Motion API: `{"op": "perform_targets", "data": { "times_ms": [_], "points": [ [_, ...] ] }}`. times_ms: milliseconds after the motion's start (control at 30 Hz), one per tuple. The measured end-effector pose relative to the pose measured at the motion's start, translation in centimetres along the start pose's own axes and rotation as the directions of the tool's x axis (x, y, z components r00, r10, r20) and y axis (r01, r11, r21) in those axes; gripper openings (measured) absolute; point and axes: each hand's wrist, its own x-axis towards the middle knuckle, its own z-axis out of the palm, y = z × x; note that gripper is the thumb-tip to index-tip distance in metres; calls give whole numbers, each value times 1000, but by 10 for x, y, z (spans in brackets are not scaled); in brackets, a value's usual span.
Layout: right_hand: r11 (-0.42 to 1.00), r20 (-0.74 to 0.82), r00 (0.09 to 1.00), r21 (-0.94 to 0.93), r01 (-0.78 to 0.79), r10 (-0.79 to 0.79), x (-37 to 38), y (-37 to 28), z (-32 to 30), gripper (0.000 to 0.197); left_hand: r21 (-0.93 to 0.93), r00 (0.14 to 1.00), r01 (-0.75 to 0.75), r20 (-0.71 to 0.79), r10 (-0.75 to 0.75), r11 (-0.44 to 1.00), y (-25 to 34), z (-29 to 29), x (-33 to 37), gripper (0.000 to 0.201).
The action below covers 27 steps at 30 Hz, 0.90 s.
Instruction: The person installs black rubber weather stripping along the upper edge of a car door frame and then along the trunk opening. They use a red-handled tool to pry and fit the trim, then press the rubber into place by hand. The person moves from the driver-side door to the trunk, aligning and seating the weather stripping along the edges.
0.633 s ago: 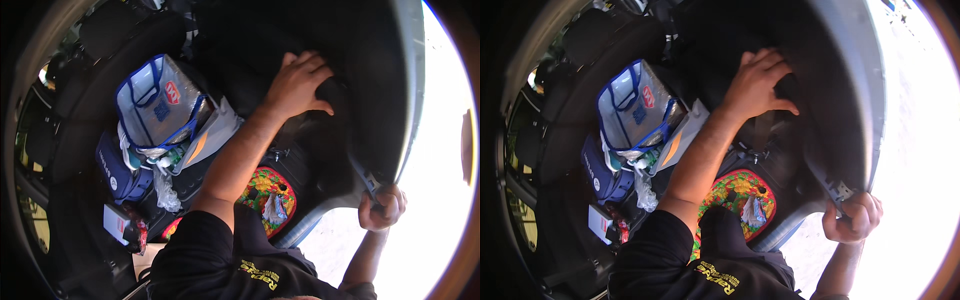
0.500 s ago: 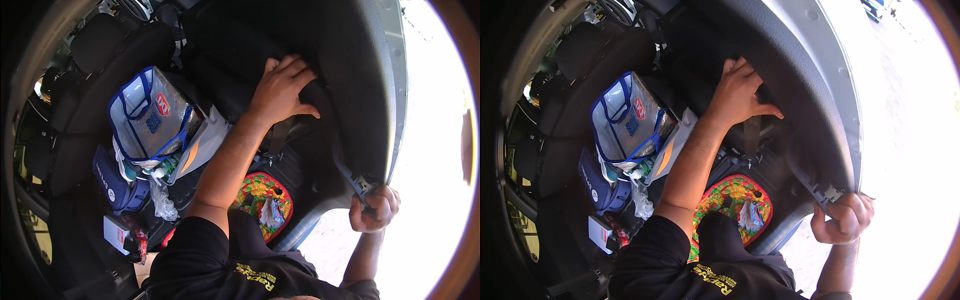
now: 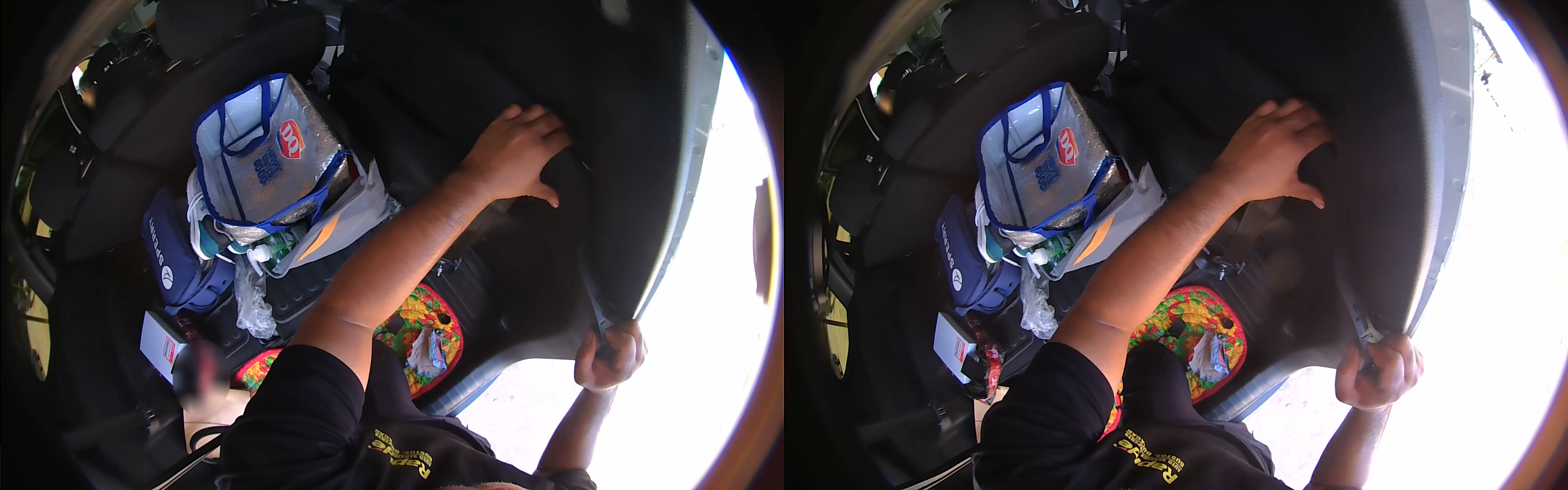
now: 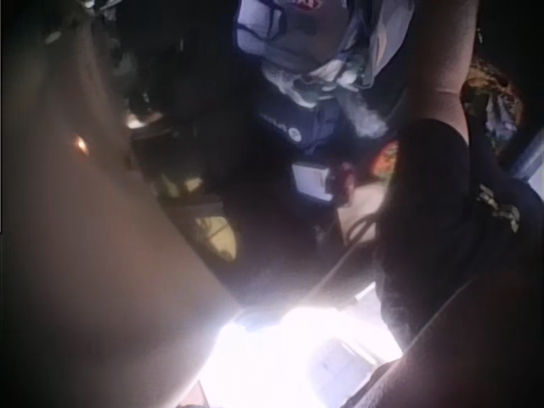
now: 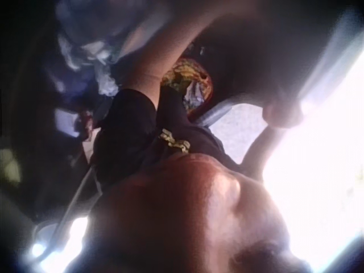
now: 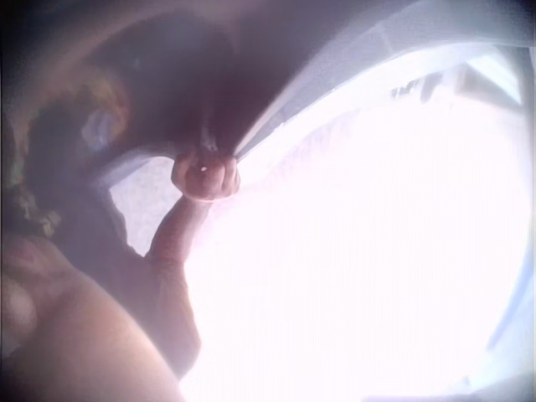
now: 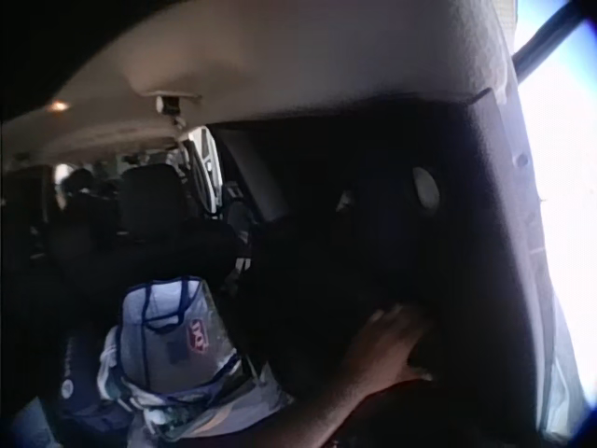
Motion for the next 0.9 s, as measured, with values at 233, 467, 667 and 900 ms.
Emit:
{"op": "perform_targets", "data": {
  "times_ms": [233, 467, 667, 900],
  "points": [
    [998, 26, 998, 7, 58, -58, 2, 3, -2, 19, -32, 952, 231, -201, -232, 972, 8, -22, -33, 74],
    [997, 36, 997, -1, 74, -74, 3, 3, -3, 18, 113, 999, 30, 9, -31, 993, 43, -7, -8, 72],
    [998, 86, 996, 45, -42, 38, 10, -19, -6, 28, -51, 998, 31, 55, -28, 998, 36, -25, 15, 71],
    [993, 138, 985, 43, -108, 101, 9, -42, -8, 35, -176, 999, -40, 7, 42, 984, 21, -17, 21, 72]
  ]
}}
